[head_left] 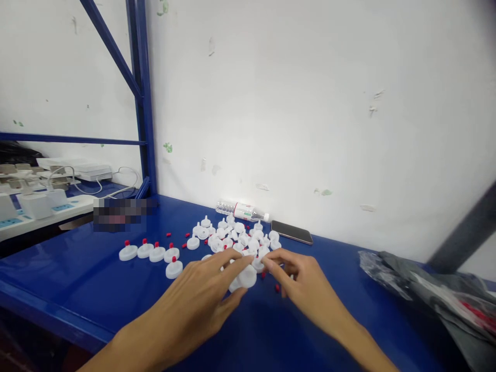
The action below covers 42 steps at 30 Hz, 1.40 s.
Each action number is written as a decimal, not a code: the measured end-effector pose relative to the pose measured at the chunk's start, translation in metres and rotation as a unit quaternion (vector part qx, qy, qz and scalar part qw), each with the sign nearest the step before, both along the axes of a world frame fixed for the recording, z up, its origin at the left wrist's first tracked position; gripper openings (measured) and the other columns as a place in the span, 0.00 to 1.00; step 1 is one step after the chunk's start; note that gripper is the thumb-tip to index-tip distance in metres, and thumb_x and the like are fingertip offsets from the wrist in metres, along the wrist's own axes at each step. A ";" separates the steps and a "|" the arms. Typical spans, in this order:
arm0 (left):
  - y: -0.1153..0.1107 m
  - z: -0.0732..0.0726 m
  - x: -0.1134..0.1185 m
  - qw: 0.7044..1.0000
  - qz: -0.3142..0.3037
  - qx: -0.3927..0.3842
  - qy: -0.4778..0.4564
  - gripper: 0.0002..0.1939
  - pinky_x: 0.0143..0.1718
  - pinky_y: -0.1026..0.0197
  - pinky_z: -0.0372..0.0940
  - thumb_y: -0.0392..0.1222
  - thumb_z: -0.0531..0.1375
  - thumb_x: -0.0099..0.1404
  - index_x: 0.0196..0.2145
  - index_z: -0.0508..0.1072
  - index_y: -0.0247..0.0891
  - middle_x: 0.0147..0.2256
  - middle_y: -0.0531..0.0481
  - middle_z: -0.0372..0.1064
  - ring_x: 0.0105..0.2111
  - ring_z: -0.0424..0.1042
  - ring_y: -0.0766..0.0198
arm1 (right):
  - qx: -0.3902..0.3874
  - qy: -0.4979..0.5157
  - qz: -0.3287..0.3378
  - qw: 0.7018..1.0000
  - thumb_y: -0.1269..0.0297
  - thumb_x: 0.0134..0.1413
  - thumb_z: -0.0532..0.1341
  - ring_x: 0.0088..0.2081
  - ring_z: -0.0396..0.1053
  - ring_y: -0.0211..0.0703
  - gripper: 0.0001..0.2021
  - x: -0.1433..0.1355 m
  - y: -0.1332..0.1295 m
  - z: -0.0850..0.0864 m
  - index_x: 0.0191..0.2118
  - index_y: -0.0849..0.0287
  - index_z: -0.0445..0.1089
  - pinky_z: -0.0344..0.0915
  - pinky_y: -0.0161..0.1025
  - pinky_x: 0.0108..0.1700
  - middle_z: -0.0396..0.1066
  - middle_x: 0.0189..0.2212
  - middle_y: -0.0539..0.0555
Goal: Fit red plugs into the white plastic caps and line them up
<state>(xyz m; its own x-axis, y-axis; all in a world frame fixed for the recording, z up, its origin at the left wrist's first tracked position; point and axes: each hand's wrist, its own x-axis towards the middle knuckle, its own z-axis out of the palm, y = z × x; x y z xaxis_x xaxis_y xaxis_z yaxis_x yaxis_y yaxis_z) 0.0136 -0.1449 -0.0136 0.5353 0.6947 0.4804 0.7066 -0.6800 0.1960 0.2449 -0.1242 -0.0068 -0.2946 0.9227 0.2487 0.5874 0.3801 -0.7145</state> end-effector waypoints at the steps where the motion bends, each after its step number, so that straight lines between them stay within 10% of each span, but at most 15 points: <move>1: 0.001 0.002 -0.002 1.000 0.008 0.000 0.001 0.24 0.40 0.54 0.73 0.36 0.55 0.72 0.62 0.60 0.53 0.54 0.49 0.69 0.45 0.76 0.56 | 0.025 -0.063 -0.031 0.997 0.55 0.66 0.57 0.25 0.71 0.40 0.12 0.004 0.001 0.002 0.38 0.52 0.76 0.59 0.36 0.30 0.77 0.28 0.47; 8: -0.002 0.012 -0.006 1.000 0.014 -0.026 -0.005 0.15 0.45 0.54 0.71 0.36 0.55 0.71 0.53 0.67 0.49 0.53 0.51 0.71 0.46 0.75 0.57 | -0.018 -0.280 -0.083 0.956 0.64 0.57 0.66 0.33 0.75 0.47 0.04 0.020 0.009 -0.008 0.34 0.49 0.79 0.55 0.37 0.32 0.81 0.33 0.48; 19: 0.000 0.008 -0.008 1.000 0.023 0.002 0.002 0.17 0.47 0.56 0.71 0.38 0.57 0.71 0.56 0.70 0.46 0.49 0.48 0.75 0.46 0.77 0.57 | -0.060 -0.258 -0.054 0.963 0.61 0.54 0.67 0.31 0.75 0.45 0.03 0.033 0.006 0.006 0.35 0.48 0.79 0.60 0.36 0.32 0.80 0.30 0.46; 26: 0.000 0.009 -0.008 1.000 0.020 0.001 0.012 0.16 0.46 0.57 0.71 0.38 0.58 0.70 0.55 0.72 0.46 0.48 0.48 0.76 0.44 0.78 0.57 | -0.152 -0.201 -0.026 0.967 0.81 0.44 0.62 0.33 0.78 0.44 0.13 0.045 0.009 -0.004 0.32 0.57 0.79 0.65 0.33 0.34 0.80 0.28 0.51; 42: 0.001 0.002 -0.005 0.999 0.025 -0.014 0.036 0.19 0.46 0.53 0.71 0.37 0.56 0.70 0.57 0.69 0.45 0.50 0.47 0.74 0.46 0.76 0.55 | 0.001 -0.141 0.118 0.983 0.69 0.65 0.56 0.43 0.69 0.42 0.10 0.018 0.000 -0.010 0.44 0.50 0.73 0.64 0.37 0.45 0.73 0.40 0.50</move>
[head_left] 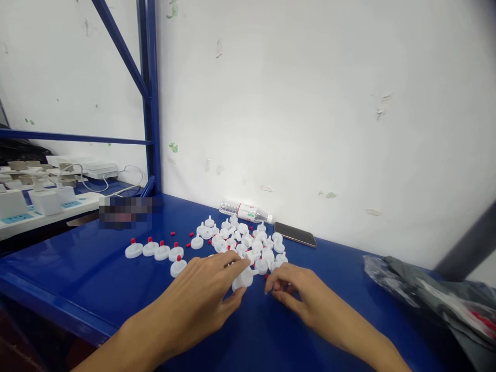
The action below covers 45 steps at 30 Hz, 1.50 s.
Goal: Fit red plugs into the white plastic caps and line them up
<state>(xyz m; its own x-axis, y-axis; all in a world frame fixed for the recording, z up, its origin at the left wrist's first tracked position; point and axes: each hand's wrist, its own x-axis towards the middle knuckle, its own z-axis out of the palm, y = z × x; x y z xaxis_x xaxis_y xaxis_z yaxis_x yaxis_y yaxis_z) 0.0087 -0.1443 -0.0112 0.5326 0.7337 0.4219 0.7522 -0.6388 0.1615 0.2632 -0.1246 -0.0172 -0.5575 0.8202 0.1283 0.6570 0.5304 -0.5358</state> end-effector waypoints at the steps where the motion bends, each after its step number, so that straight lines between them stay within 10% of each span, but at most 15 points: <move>1: -0.001 0.000 0.000 1.000 -0.002 0.001 0.001 0.19 0.45 0.54 0.71 0.37 0.56 0.70 0.57 0.70 0.45 0.49 0.47 0.75 0.45 0.77 0.55 | 0.002 0.011 -0.003 1.000 0.68 0.65 0.56 0.43 0.70 0.42 0.10 0.000 0.000 0.001 0.45 0.50 0.74 0.65 0.37 0.46 0.74 0.41 0.50; 19: -0.009 0.007 0.009 0.998 -0.009 -0.046 0.036 0.11 0.33 0.58 0.65 0.37 0.56 0.69 0.49 0.70 0.45 0.43 0.51 0.73 0.37 0.77 0.57 | -0.172 0.283 -0.040 0.943 0.55 0.57 0.68 0.40 0.75 0.41 0.10 -0.012 -0.007 0.023 0.42 0.53 0.75 0.68 0.36 0.45 0.77 0.38 0.49; 33: -0.011 0.003 0.013 0.999 -0.020 -0.047 0.008 0.11 0.33 0.57 0.62 0.38 0.56 0.70 0.49 0.69 0.48 0.42 0.55 0.74 0.36 0.76 0.57 | -0.140 0.344 -0.042 0.927 0.58 0.48 0.73 0.34 0.74 0.41 0.10 -0.025 -0.008 0.015 0.32 0.57 0.76 0.70 0.36 0.39 0.76 0.31 0.50; 39: -0.009 -0.007 0.013 0.999 -0.015 -0.035 -0.037 0.38 0.36 0.56 0.66 0.38 0.58 0.68 0.68 0.44 0.54 0.46 0.54 0.77 0.38 0.78 0.55 | -0.093 0.342 -0.062 0.933 0.63 0.48 0.73 0.32 0.72 0.38 0.06 -0.030 -0.010 0.016 0.29 0.56 0.77 0.69 0.33 0.37 0.76 0.30 0.48; 45: -0.011 -0.001 0.014 0.997 -0.029 -0.069 -0.027 0.41 0.37 0.55 0.67 0.38 0.58 0.69 0.69 0.38 0.60 0.48 0.57 0.77 0.40 0.78 0.54 | -0.070 0.310 -0.062 0.946 0.66 0.50 0.71 0.33 0.72 0.38 0.03 -0.032 -0.011 0.013 0.30 0.55 0.77 0.68 0.34 0.39 0.77 0.32 0.48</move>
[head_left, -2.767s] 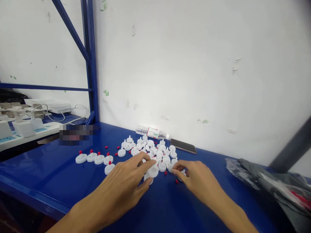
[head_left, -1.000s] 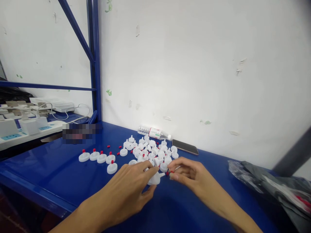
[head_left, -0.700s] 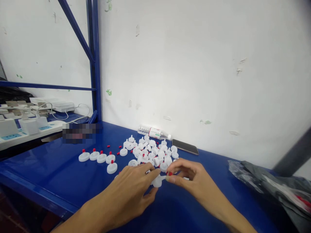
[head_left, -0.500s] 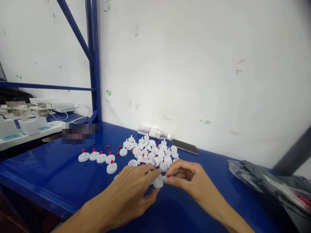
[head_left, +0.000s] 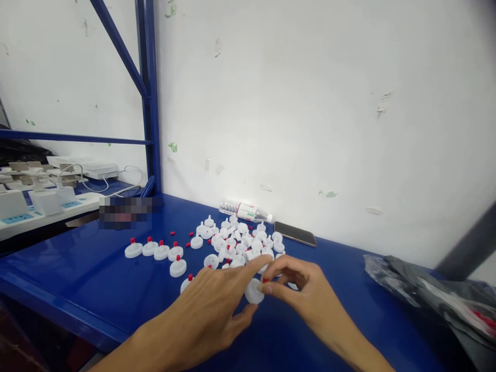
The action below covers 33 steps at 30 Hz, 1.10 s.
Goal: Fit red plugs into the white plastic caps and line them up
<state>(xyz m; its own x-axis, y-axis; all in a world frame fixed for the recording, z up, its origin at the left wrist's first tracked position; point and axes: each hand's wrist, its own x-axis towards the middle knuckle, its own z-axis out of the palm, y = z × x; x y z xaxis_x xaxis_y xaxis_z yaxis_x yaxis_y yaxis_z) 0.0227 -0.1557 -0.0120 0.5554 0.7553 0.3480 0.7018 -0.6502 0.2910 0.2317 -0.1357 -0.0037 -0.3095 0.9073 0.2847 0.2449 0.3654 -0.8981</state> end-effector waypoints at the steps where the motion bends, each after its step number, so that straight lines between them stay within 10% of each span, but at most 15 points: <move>1: 0.000 0.001 0.000 1.000 -0.004 -0.004 0.000 0.41 0.37 0.55 0.68 0.38 0.58 0.69 0.69 0.38 0.60 0.49 0.57 0.76 0.41 0.78 0.54 | 0.004 -0.003 0.002 1.000 0.66 0.50 0.71 0.33 0.72 0.39 0.03 0.000 0.000 -0.001 0.31 0.55 0.77 0.68 0.34 0.39 0.77 0.32 0.48; 8: -0.003 0.002 0.001 1.000 -0.009 -0.003 0.021 0.43 0.38 0.55 0.68 0.38 0.58 0.70 0.70 0.36 0.61 0.45 0.56 0.77 0.38 0.77 0.56 | -0.002 0.031 0.008 0.999 0.65 0.51 0.71 0.35 0.74 0.41 0.14 -0.001 0.000 -0.005 0.41 0.53 0.67 0.67 0.35 0.37 0.77 0.32 0.46; 17: 0.004 0.013 -0.012 0.998 0.007 0.055 -0.027 0.25 0.43 0.58 0.70 0.40 0.56 0.71 0.64 0.61 0.54 0.50 0.53 0.76 0.44 0.78 0.58 | -0.003 0.048 -0.014 0.999 0.59 0.50 0.73 0.38 0.73 0.40 0.25 0.004 0.006 -0.008 0.50 0.50 0.63 0.67 0.36 0.38 0.75 0.40 0.49; 25: 0.040 0.053 -0.083 0.971 0.214 0.076 -0.070 0.21 0.31 0.59 0.68 0.52 0.55 0.70 0.59 0.66 0.50 0.46 0.51 0.78 0.25 0.76 0.61 | -0.010 -0.003 -0.039 0.999 0.49 0.59 0.66 0.33 0.72 0.39 0.20 0.007 0.007 -0.008 0.51 0.50 0.65 0.65 0.36 0.31 0.73 0.42 0.51; 33: 0.086 0.047 -0.161 0.947 0.318 0.038 -0.030 0.20 0.44 0.53 0.68 0.47 0.55 0.64 0.53 0.67 0.43 0.43 0.47 0.77 0.41 0.77 0.51 | -0.012 -0.017 -0.055 0.998 0.45 0.60 0.63 0.31 0.73 0.39 0.19 0.008 0.010 -0.010 0.50 0.50 0.66 0.64 0.34 0.27 0.71 0.40 0.50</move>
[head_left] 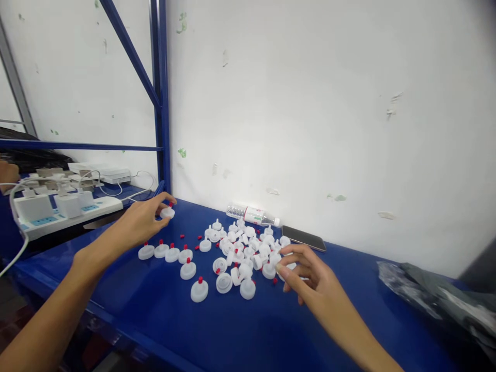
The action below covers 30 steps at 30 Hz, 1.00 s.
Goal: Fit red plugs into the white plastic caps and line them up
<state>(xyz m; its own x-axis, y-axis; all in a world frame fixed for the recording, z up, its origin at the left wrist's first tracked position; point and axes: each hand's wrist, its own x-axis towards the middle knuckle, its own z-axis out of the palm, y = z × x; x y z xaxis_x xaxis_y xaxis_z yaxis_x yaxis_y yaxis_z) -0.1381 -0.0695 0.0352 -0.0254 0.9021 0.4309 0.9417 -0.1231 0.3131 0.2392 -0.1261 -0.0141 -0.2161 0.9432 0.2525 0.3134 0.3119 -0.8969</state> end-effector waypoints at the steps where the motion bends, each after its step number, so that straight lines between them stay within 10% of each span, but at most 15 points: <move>1: 0.004 -0.003 -0.007 1.000 0.000 -0.012 -0.001 0.20 0.45 0.53 0.68 0.46 0.55 0.64 0.53 0.67 0.42 0.42 0.46 0.77 0.41 0.77 0.51 | 0.000 -0.001 -0.004 1.000 0.44 0.60 0.62 0.31 0.73 0.39 0.19 0.000 0.000 0.000 0.50 0.50 0.66 0.64 0.34 0.26 0.71 0.40 0.50; 12: 0.021 -0.031 -0.044 0.988 -0.039 -0.143 -0.033 0.31 0.38 0.62 0.68 0.41 0.60 0.60 0.61 0.65 0.38 0.41 0.49 0.77 0.36 0.76 0.57 | 0.013 -0.033 -0.014 0.999 0.45 0.64 0.59 0.30 0.72 0.38 0.16 0.000 0.000 -0.001 0.49 0.50 0.66 0.62 0.35 0.26 0.71 0.42 0.50; 19: 0.025 -0.037 -0.051 0.981 -0.060 -0.169 -0.069 0.32 0.39 0.62 0.70 0.38 0.61 0.59 0.61 0.65 0.35 0.42 0.48 0.79 0.41 0.77 0.56 | 0.123 -0.236 -0.030 0.964 0.55 0.68 0.57 0.28 0.68 0.37 0.11 -0.003 -0.005 -0.008 0.51 0.47 0.70 0.67 0.40 0.36 0.72 0.43 0.49; 30: 0.007 -0.009 -0.030 0.996 -0.037 -0.076 -0.034 0.26 0.50 0.52 0.66 0.47 0.59 0.65 0.58 0.70 0.33 0.46 0.40 0.78 0.46 0.75 0.50 | 0.162 -0.354 0.083 0.917 0.61 0.71 0.54 0.39 0.74 0.42 0.17 -0.013 -0.006 -0.025 0.61 0.38 0.63 0.67 0.39 0.39 0.70 0.49 0.49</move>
